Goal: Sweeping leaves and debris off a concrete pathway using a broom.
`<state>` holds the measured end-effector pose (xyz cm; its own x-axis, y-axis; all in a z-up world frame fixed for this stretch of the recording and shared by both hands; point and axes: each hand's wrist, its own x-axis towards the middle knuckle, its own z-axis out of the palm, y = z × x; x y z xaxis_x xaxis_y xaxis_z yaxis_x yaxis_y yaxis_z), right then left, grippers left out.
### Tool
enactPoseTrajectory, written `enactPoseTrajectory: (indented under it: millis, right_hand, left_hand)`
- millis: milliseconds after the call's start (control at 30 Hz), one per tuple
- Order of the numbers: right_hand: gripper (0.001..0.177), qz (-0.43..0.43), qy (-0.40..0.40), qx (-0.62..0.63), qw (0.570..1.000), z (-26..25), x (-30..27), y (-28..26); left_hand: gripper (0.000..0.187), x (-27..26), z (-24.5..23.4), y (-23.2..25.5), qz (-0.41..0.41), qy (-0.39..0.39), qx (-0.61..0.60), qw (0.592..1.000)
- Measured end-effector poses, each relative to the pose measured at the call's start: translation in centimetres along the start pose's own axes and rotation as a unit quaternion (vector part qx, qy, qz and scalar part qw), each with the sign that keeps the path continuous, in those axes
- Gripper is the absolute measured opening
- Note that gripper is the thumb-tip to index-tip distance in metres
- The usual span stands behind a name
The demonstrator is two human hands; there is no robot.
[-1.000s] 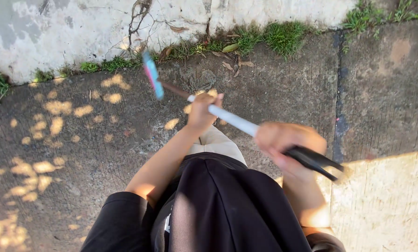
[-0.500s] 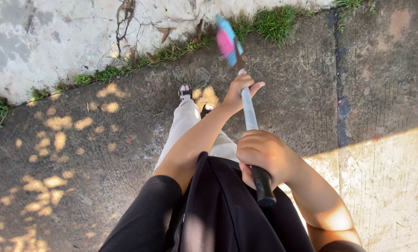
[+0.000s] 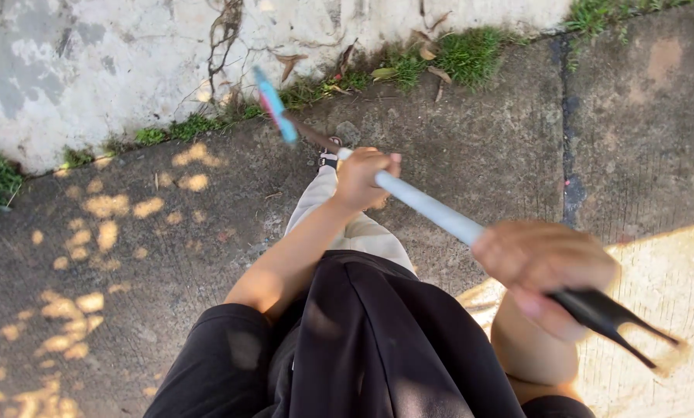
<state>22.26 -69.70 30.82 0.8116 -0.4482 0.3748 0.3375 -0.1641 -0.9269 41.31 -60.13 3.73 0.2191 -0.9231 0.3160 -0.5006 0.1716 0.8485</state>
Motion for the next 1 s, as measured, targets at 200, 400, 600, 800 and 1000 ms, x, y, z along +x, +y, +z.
enactPoseTrajectory:
  millis: [200,400,600,800,1000]
  right_hand:
    - [0.026,0.012,0.102,0.127,0.987,10.3,2.0,18.0]
    - [0.024,0.039,0.01,0.003,0.999,13.4,7.6,14.7]
    - [0.007,-0.011,-0.095,-0.177,0.98,11.5,8.7,15.4]
    - [0.027,-0.02,0.02,-0.225,0.974,8.4,10.2,10.3]
    - [0.025,0.0,0.075,-0.095,0.993,5.5,15.3,3.7]
  left_hand:
    - [0.04,-8.1,-11.9,-14.8,-0.218,-0.056,0.141,0.964]
    - [0.051,-7.0,-8.0,-21.4,-0.197,0.037,-0.197,0.96]
    - [0.048,6.6,-0.7,-17.8,0.036,0.05,-0.168,0.984]
    - [0.046,14.8,-0.9,-9.4,0.032,-0.082,-0.249,0.964]
    - [0.038,13.5,-6.8,-7.5,0.022,-0.144,-0.084,0.986]
